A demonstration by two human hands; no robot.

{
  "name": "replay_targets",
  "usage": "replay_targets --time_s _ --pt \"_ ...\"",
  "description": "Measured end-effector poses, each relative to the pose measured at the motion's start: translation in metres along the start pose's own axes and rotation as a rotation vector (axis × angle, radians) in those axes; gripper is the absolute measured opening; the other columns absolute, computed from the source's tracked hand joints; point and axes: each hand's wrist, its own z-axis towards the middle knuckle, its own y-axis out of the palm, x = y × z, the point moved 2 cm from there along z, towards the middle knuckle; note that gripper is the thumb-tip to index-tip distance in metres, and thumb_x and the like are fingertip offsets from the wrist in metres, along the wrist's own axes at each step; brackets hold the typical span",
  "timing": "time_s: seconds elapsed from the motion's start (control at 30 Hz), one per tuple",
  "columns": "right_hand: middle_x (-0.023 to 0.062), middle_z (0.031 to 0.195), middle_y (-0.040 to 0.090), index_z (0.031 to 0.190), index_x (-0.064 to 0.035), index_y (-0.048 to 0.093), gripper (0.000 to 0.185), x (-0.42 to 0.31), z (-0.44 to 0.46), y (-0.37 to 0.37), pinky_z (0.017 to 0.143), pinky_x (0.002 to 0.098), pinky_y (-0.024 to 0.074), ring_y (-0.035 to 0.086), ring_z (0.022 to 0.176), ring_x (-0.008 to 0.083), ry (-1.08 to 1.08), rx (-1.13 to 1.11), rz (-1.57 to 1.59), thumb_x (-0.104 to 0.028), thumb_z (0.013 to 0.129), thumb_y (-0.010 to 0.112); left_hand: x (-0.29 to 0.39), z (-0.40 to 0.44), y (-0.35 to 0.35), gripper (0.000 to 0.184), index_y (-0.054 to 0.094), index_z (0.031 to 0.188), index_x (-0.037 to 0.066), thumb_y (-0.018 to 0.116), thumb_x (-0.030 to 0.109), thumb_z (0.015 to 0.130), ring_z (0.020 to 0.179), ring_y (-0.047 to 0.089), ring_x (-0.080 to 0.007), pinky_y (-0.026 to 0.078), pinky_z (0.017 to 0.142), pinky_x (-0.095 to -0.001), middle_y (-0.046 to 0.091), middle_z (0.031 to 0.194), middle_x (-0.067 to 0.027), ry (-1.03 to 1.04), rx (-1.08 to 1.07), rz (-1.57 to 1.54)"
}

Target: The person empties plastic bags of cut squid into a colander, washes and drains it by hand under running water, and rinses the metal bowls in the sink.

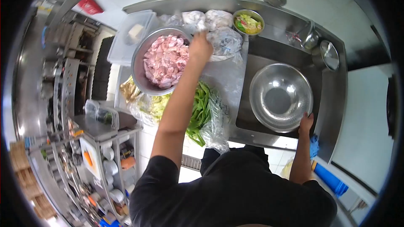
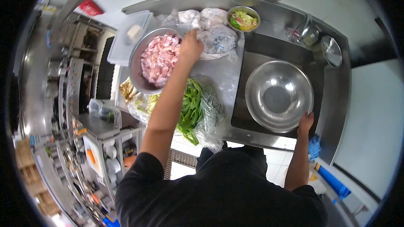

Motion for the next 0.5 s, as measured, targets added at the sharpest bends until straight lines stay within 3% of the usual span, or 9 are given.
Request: replay_targets --time_s 0.07,0.13,0.2,0.27,0.33,0.4,0.5 --pt "0.0196 0.128 0.062 0.135 0.0053 0.051 0.040 -0.005 -0.015 -0.001 0.098 0.0373 0.0467 0.062 0.115 0.0288 0.035 0.158 0.035 -0.012 0.099 0.055 0.000 0.056 0.026 0.075 0.039 0.147 -0.004 0.066 0.026 0.085 0.135 0.050 -0.0312 0.042 0.111 -0.0442 0.045 0.150 -0.0239 0.038 -0.026 0.316" --pt "0.0213 0.131 0.061 0.138 0.0052 0.048 0.048 -0.029 -0.033 0.010 0.099 0.0397 0.0471 0.061 0.116 0.0323 -0.053 0.263 -0.228 -0.013 0.095 0.059 -0.025 0.108 0.055 0.088 0.028 0.152 -0.006 0.067 0.037 0.086 0.138 0.047 -0.0345 0.042 0.111 -0.0431 0.041 0.152 -0.0266 -0.119 0.025 0.189" --pt "0.0227 0.131 0.060 0.140 0.0024 0.046 0.052 0.036 0.008 0.015 0.099 0.0427 0.0479 0.062 0.116 0.0355 0.036 0.389 -0.292 -0.014 0.093 0.061 0.000 0.116 0.029 0.097 0.017 0.154 -0.008 0.067 0.041 0.086 0.141 0.043 -0.0367 0.041 0.112 -0.0422 0.034 0.154 -0.0300 -0.480 -0.170 0.047" --pt "0.0225 0.134 0.058 0.141 -0.0007 0.047 0.051 0.030 -0.008 0.032 0.101 0.0444 0.0474 0.060 0.120 0.0361 0.250 0.477 -0.135 -0.014 0.092 0.060 0.000 0.130 0.043 0.101 0.017 0.154 -0.007 0.069 0.042 0.084 0.141 0.044 -0.0373 0.043 0.110 -0.0422 0.027 0.156 -0.0330 -0.590 -0.207 0.144" --pt "0.0210 0.136 0.057 0.141 -0.0043 0.048 0.050 0.044 -0.002 0.051 0.103 0.0448 0.0469 0.059 0.122 0.0347 0.390 0.522 0.056 -0.016 0.093 0.057 -0.017 0.142 0.058 0.098 0.022 0.153 -0.007 0.070 0.042 0.083 0.137 0.048 -0.0364 0.046 0.107 -0.0420 0.035 0.153 -0.0310 -0.545 -0.140 0.179" --pt "0.0183 0.137 0.056 0.141 -0.0083 0.049 0.047 0.112 0.033 0.052 0.105 0.0438 0.0463 0.058 0.124 0.0313 0.481 0.552 0.271 -0.019 0.095 0.054 -0.038 0.156 0.059 0.092 0.030 0.150 -0.007 0.070 0.039 0.082 0.131 0.054 -0.0356 0.049 0.104 -0.0414 0.046 0.145 -0.0280 -0.465 -0.116 0.193" --pt "0.0103 0.127 0.064 0.128 -0.0142 0.062 0.044 0.111 0.052 0.049 0.101 0.0396 0.0469 0.061 0.121 0.0234 0.129 -0.351 -1.737 -0.025 0.085 0.067 -0.075 0.189 0.048 0.073 0.047 0.138 -0.005 0.071 0.030 0.079 0.113 0.064 -0.0336 0.054 0.094 -0.0403 0.064 0.123 -0.0224 -0.302 -0.110 0.131"
